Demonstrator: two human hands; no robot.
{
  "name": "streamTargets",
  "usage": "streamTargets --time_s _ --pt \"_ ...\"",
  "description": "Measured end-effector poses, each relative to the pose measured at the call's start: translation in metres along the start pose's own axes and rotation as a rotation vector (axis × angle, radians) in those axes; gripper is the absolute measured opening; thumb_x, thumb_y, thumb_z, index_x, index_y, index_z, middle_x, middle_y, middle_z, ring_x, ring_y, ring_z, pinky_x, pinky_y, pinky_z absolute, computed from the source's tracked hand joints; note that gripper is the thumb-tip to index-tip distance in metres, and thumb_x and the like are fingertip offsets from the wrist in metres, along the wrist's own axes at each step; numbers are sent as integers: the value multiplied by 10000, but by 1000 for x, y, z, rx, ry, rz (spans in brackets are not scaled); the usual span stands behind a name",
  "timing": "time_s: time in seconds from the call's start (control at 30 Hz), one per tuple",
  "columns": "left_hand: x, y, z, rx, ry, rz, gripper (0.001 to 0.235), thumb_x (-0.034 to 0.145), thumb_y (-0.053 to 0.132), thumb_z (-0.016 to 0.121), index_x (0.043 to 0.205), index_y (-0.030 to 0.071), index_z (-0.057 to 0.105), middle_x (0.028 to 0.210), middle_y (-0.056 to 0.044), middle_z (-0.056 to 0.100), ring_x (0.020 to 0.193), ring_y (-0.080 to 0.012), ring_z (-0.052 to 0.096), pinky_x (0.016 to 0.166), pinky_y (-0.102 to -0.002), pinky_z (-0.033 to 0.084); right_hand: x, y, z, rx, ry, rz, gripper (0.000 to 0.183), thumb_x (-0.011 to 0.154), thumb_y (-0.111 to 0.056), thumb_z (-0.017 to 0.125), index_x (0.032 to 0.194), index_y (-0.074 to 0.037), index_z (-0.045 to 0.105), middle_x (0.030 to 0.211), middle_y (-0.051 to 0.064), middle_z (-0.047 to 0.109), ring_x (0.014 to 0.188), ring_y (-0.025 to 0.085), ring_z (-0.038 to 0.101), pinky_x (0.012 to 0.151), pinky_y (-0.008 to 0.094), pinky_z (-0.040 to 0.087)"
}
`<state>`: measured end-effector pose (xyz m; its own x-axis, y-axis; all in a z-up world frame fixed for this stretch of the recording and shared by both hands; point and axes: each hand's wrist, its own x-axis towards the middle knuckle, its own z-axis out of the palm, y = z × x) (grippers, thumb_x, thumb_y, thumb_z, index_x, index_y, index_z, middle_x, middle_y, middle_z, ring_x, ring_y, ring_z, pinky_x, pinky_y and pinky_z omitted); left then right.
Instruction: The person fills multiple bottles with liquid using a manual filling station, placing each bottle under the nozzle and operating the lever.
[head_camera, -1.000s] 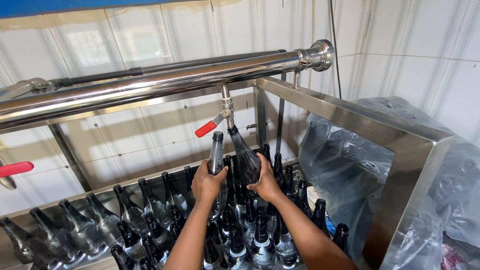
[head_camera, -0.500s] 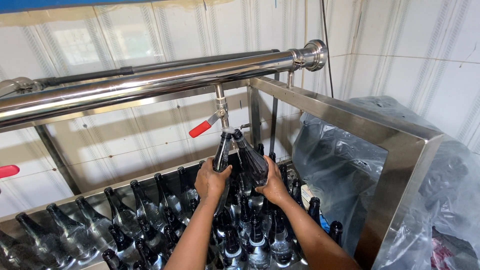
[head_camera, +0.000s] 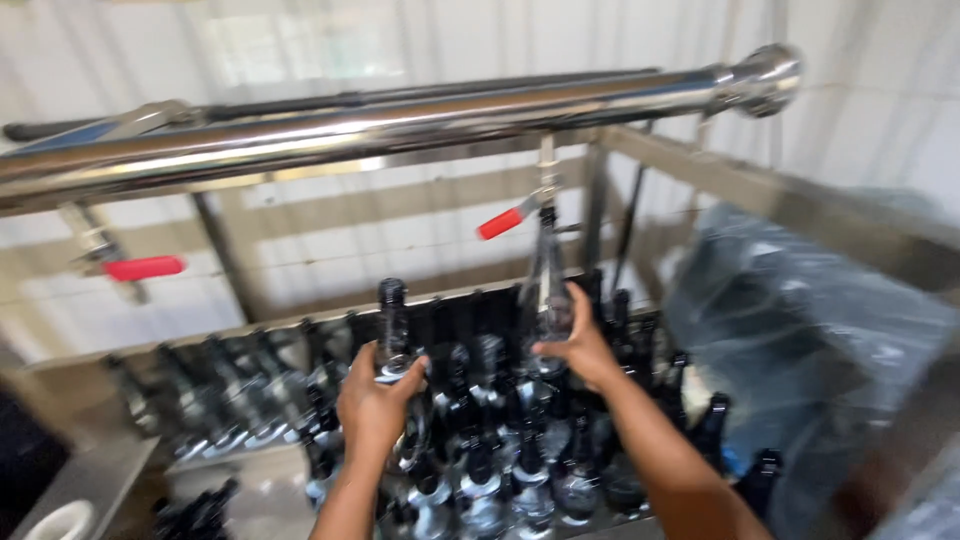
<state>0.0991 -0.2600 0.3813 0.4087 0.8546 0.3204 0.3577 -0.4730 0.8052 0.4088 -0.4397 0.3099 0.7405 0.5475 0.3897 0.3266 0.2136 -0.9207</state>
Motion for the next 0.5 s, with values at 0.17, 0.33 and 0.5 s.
streamTargets --time_s 0.17,0.33,0.5 --pt "-2 -107 -86 17 193 -92 1036 774 648 853 1583 55 594 1550 -205 645 1434 -404 587 1163 -533 463 -22 -38 30 -157 132 140 1340 627 -317 982 1729 -192 228 1661 139 520 1477 268 545 1256 398 419" --pt "-17 -213 -102 91 231 -216 973 867 596 804 1623 36 556 1528 -203 673 1366 -434 637 1085 -600 528 -33 -40 30 -266 225 62 1263 598 -325 1015 1641 -115 336 1463 134 653 1279 246 661 1122 384 513" --pt "-42 -301 -43 -81 109 -369 489 915 456 850 1264 139 721 1150 -22 824 975 -221 759 894 -366 619 -53 -88 40 -384 236 214 1216 701 -283 965 1696 -159 277 1530 173 597 1365 350 622 1165 493 519"
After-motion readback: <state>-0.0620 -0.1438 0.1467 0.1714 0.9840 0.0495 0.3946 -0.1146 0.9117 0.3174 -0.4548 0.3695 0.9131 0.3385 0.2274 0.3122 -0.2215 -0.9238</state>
